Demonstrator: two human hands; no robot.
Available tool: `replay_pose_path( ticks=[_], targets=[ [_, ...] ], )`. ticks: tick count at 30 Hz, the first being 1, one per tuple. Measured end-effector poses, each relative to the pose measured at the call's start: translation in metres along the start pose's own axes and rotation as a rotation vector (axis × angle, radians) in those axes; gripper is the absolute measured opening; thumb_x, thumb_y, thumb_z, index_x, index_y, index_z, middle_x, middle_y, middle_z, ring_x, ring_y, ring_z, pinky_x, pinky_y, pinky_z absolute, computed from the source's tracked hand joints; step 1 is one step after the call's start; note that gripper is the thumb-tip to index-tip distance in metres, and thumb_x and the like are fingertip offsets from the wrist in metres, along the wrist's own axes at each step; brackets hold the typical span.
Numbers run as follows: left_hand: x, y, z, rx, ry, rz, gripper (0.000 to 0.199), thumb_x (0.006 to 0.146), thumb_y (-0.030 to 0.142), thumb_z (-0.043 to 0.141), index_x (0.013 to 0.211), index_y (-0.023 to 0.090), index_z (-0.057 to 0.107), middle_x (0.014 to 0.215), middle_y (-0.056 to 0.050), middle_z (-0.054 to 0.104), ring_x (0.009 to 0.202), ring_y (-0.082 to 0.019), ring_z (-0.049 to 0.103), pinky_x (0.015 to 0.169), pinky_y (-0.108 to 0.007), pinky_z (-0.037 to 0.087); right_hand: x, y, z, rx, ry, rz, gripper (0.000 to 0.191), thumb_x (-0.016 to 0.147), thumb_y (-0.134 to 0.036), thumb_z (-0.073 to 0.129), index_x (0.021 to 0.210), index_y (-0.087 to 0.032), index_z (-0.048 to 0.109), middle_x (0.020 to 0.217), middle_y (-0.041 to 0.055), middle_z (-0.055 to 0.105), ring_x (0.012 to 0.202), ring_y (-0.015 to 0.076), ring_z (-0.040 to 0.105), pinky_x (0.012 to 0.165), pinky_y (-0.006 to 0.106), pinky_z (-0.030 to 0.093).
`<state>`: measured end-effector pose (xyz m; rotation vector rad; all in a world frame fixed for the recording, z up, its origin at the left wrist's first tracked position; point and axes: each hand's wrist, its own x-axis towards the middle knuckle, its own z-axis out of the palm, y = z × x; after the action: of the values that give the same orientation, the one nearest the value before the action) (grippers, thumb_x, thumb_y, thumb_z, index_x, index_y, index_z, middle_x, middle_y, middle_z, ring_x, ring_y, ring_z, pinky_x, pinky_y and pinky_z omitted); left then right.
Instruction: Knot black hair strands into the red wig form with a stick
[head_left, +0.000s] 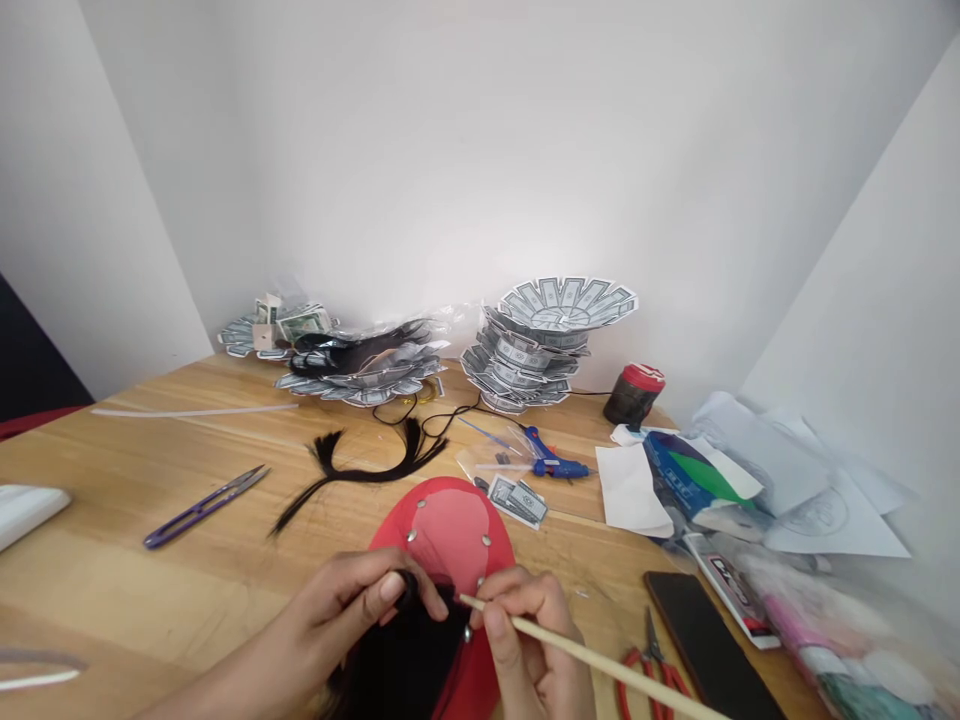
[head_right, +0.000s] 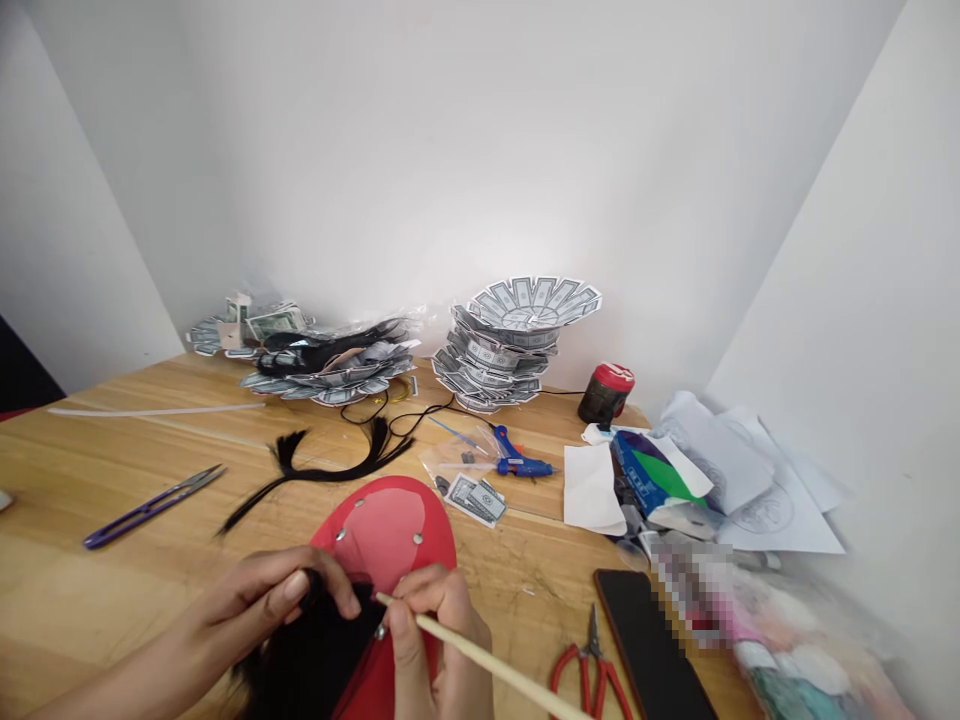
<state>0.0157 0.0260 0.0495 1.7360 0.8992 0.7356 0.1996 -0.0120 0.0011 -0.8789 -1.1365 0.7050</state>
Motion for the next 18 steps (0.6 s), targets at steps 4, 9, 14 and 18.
replay_pose_path(
  ticks=[4, 9, 14, 18],
  targets=[
    [0.0005, 0.0063, 0.0007, -0.011, 0.002, -0.02, 0.05, 0.096, 0.062, 0.04, 0.092, 0.025, 0.075, 0.091, -0.001, 0.073, 0.081, -0.018, 0.06, 0.072, -0.024, 0.043, -0.0036, 0.0069, -0.0001, -0.049, 0.006, -0.074, 0.019, 0.097, -0.037, 0.058, 0.081, -0.028, 0.059, 0.077, -0.0004, 0.066, 0.07, 0.016, 0.065, 0.066, 0.028, 0.046],
    [0.001, 0.0059, 0.0013, -0.025, 0.02, -0.021, 0.05, 0.097, 0.06, 0.04, 0.091, 0.025, 0.075, 0.089, -0.001, 0.073, 0.075, -0.017, 0.056, 0.069, -0.024, 0.043, -0.0044, 0.0103, -0.0027, -0.147, -0.009, -0.19, 0.015, 0.098, -0.03, 0.056, 0.084, -0.028, 0.059, 0.077, 0.0016, 0.068, 0.066, 0.0169, 0.067, 0.059, 0.028, 0.046],
    [0.0011, -0.0001, 0.0017, -0.018, 0.006, 0.002, 0.05, 0.097, 0.06, 0.04, 0.091, 0.026, 0.075, 0.09, -0.001, 0.074, 0.078, -0.017, 0.059, 0.07, -0.023, 0.043, -0.005, 0.0085, -0.0048, -0.157, -0.024, -0.174, 0.015, 0.098, -0.031, 0.057, 0.084, -0.028, 0.061, 0.077, 0.001, 0.07, 0.066, 0.0159, 0.066, 0.059, 0.027, 0.045],
    [0.0011, 0.001, 0.0014, -0.026, 0.001, -0.006, 0.05, 0.096, 0.062, 0.04, 0.093, 0.026, 0.075, 0.093, -0.002, 0.074, 0.085, -0.019, 0.063, 0.073, -0.024, 0.044, -0.0059, 0.0049, -0.0025, -0.079, 0.014, -0.067, 0.019, 0.096, -0.037, 0.059, 0.081, -0.027, 0.062, 0.078, 0.0013, 0.069, 0.069, 0.016, 0.065, 0.063, 0.027, 0.045]
  ],
)
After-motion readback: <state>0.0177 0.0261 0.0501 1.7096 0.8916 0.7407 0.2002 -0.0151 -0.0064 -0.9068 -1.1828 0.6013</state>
